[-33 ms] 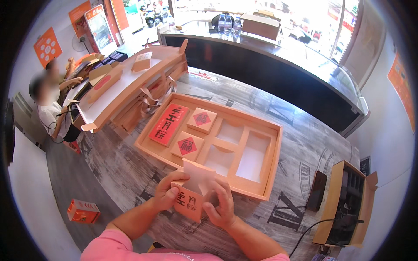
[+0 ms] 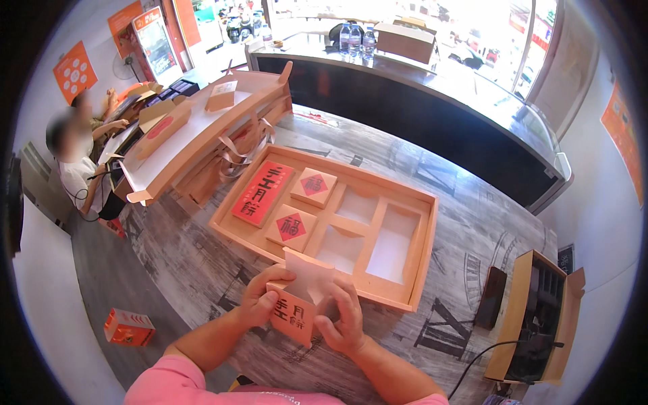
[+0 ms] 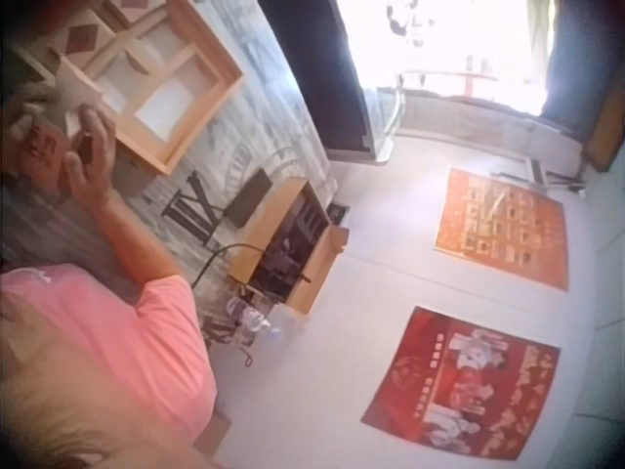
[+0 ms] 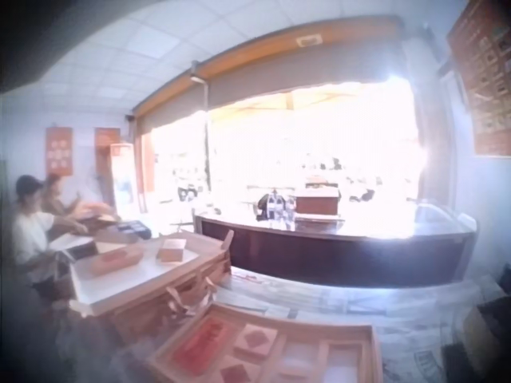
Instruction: The person assembles small cardboard boxes by folding flaps and tucking tabs, then places them into a wooden tray. The person repeats this process for several boxes, arranging them neatly in the tray compartments.
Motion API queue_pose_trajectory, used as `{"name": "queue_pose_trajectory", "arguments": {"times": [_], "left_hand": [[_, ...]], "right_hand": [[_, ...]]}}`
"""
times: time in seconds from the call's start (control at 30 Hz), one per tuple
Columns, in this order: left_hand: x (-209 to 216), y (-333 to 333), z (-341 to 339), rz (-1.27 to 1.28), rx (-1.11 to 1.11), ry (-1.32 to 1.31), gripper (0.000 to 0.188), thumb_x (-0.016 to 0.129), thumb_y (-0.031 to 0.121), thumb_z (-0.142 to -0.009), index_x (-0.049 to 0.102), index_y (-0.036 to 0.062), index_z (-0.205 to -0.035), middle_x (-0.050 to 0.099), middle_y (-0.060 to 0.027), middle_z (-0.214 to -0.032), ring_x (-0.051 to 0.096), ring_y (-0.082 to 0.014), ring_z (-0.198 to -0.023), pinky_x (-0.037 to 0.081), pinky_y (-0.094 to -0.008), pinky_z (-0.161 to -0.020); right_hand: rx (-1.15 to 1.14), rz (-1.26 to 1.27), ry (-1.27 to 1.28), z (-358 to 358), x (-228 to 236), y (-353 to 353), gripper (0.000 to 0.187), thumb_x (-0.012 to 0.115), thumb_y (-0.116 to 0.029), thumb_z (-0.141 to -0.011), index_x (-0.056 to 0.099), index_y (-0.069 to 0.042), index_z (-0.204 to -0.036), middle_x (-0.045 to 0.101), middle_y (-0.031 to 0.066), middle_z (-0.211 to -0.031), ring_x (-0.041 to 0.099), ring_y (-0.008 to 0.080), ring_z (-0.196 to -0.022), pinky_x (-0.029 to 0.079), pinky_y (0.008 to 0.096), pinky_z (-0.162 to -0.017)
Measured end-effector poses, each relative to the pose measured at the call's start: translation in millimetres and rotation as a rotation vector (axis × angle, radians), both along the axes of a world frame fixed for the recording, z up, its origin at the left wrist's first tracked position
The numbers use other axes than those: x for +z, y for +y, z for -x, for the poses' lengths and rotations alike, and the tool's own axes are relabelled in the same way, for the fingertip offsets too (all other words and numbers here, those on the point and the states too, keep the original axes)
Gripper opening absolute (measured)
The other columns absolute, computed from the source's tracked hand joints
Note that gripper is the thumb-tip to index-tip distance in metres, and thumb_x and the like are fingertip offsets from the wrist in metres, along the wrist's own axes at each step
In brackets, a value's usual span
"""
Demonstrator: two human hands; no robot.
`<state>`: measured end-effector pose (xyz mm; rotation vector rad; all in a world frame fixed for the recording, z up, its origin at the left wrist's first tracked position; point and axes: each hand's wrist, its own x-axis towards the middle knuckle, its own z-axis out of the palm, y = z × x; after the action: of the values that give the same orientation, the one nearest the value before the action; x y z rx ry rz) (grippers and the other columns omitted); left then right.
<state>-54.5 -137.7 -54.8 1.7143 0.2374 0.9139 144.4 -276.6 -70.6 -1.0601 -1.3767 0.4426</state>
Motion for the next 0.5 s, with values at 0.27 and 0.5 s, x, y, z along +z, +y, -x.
{"name": "queue_pose_trajectory", "arguments": {"times": [0.27,0.5], "left_hand": [[7.5,-5.3,-1.5,0.220,-0.072,-0.024,0.047,0.047,0.009,-0.102,0.053,-0.0036,-0.147,0.071,-0.0145,-0.126,0.068,-0.0162,-0.108,0.056,-0.0319,-0.094],[4.3,-5.1,4.9,0.142,-0.169,0.006,0.048,0.046,0.008,-0.104,0.052,-0.0033,-0.150,0.074,-0.0181,-0.126,0.073,-0.0189,-0.109,0.057,-0.0336,-0.096]], "right_hand": [[0.003,0.077,0.114,2.7,1.2,0.6,0.063,0.077,-0.013,-0.099,0.044,0.002,-0.151,0.050,0.0128,-0.141,0.053,0.0216,-0.129,0.043,0.0358,-0.109],[-0.238,0.063,0.082,6.2,-6.2,6.0,0.062,0.084,-0.003,-0.081,0.059,-0.001,-0.138,0.063,0.0141,-0.124,0.063,0.0272,-0.111,0.053,0.0363,-0.094]]}}
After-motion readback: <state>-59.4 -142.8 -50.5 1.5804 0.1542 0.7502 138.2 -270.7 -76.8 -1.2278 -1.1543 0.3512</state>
